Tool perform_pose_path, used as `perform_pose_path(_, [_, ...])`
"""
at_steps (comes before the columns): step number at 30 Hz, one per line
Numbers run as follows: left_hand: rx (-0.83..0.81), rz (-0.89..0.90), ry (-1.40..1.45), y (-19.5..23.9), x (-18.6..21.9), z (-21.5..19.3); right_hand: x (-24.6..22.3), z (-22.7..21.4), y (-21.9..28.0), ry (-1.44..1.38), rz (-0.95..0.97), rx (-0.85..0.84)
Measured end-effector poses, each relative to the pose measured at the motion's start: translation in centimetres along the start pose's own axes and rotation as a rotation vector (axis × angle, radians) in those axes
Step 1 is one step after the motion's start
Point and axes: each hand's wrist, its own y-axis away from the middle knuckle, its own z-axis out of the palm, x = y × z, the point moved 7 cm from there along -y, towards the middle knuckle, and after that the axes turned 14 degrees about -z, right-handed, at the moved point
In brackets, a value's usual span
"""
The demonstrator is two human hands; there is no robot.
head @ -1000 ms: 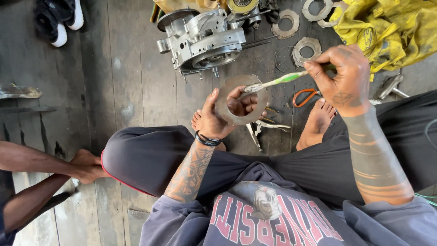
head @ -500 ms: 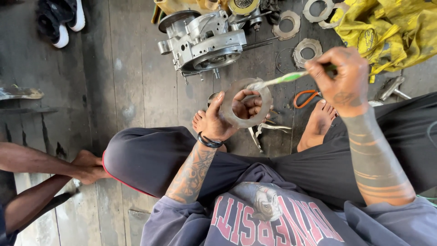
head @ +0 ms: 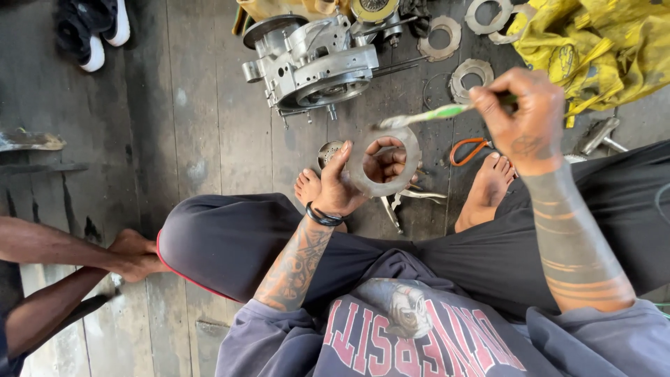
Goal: Cleaning motorcycle clutch plates and engine components using a toothbrush.
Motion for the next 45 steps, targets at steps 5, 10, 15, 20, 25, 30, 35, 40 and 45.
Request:
perform_pose_path(5, [0.005, 0.054, -0.153, -0.5, -0.6, -1.1, 0.0, 1.1, 1.0, -0.077, -0.026, 0.036])
perform_pose_path(10, [0.001, 0.053, -0.147, -0.4, -1.1, -1.6, 2.0, 2.1, 2.2, -0.042, -0.012, 0.050])
perform_pose_path(15, [0.034, 0.026, -0.207, -0.3, -0.9, -1.4, 1.4, 1.4, 1.8, -0.068, 0.006, 0.047])
perform_pose_path(20, [0.028, 0.029, -0.188, -0.5, -0.8, -0.8, 1.0, 1.8, 1.5, -0.099, 0.006, 0.066])
perform_pose_path(25, [0.054, 0.011, -0.197, -0.6, -0.9, -0.4, 2.0, 0.8, 1.7, -0.051, 0.076, 0.061])
perform_pose_path(30, [0.061, 0.025, -0.177, -0.7, -1.0, -1.4, 0.7, 1.6, 1.1, -0.107, 0.015, 0.041])
perform_pose_path(35, [0.066, 0.018, -0.173, -0.8, -0.4, -0.5, 0.8, 1.7, 0.8, -0.134, 0.024, 0.051])
perform_pose_path(40, [0.148, 0.041, -0.178, -0.4, -0.6, -2.2, 0.3, 3.0, 1.2, -0.140, -0.041, -0.005])
perform_pose_path(45, [0.210, 0.074, -0.129, -0.3, -0.8, -2.6, -1.2, 2.5, 0.2, -0.139, -0.080, -0.013])
